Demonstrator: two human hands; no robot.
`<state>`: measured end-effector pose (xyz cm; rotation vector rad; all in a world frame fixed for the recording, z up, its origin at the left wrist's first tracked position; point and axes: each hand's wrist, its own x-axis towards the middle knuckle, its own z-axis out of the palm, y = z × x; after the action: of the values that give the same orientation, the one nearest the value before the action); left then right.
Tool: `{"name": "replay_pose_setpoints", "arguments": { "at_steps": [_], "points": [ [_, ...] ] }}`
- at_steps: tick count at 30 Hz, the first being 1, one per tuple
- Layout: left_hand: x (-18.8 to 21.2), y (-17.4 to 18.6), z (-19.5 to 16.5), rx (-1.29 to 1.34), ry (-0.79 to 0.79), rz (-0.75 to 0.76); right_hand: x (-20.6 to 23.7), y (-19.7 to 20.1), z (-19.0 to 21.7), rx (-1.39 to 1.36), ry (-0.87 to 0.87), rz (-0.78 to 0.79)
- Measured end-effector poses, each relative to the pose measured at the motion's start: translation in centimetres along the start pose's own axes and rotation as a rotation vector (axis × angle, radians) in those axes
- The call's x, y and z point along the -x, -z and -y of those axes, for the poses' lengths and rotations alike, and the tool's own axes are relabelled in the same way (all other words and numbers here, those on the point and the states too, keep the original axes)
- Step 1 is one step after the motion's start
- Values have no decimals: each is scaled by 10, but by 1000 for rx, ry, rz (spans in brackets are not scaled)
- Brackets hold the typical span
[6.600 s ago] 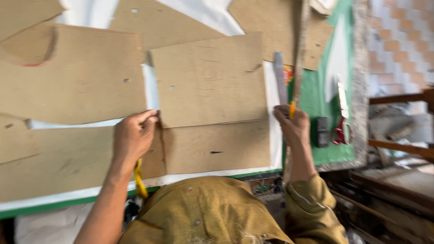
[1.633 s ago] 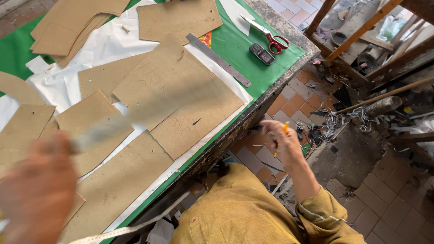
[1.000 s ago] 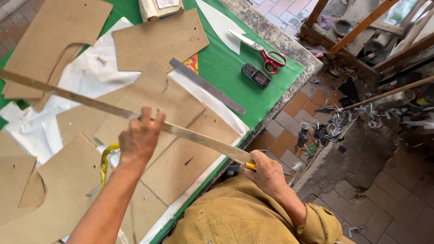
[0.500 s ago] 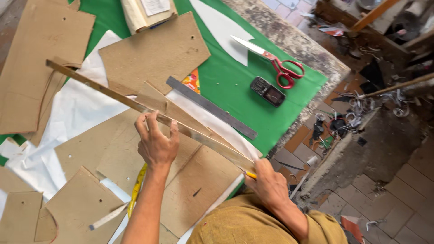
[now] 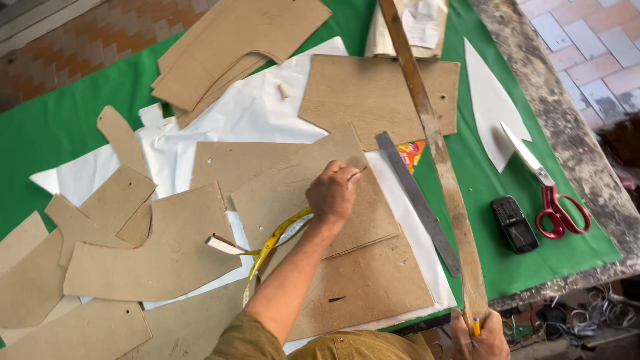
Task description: The person arranges cardboard pattern pieces on a work table, aligning their edges and holding them steady. They trace along the edges with a pencil using a straightedge, measure with a tape measure, and cut a piece with scissors.
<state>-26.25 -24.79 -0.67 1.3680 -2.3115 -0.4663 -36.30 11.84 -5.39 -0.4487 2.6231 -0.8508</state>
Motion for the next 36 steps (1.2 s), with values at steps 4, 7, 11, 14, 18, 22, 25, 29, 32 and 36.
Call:
{"name": "replay_pose_setpoints", "arguments": {
  "at_steps": [4,7,11,14,18,22,25,29,32,36],
  "points": [
    [-5,-7,1,-52,-29,141,-3,-8,5,-4,25,92],
    [-10,7,18,-138,-194,-243,12,-7,28,187,59,115],
    [5,44,33,30,-61,-119,26,-5,69,121,97,198],
    [14,51,20,32,-75,101,32,-1,90,33,210,205],
    [19,45,4,-154,-177,214,31,13,90,5,260,133],
    [21,39,5,-202,-218,222,32,20,78,24,291,114],
    [21,35,6,-228,-210,258,34,18,73,-4,346,73],
    [20,34,3,-261,-214,279,33,17,71,-23,358,81],
    [19,35,2,-279,-203,285,31,17,74,-25,361,108],
    [18,34,3,-289,-160,328,27,17,77,-21,350,129]
  ]
}}
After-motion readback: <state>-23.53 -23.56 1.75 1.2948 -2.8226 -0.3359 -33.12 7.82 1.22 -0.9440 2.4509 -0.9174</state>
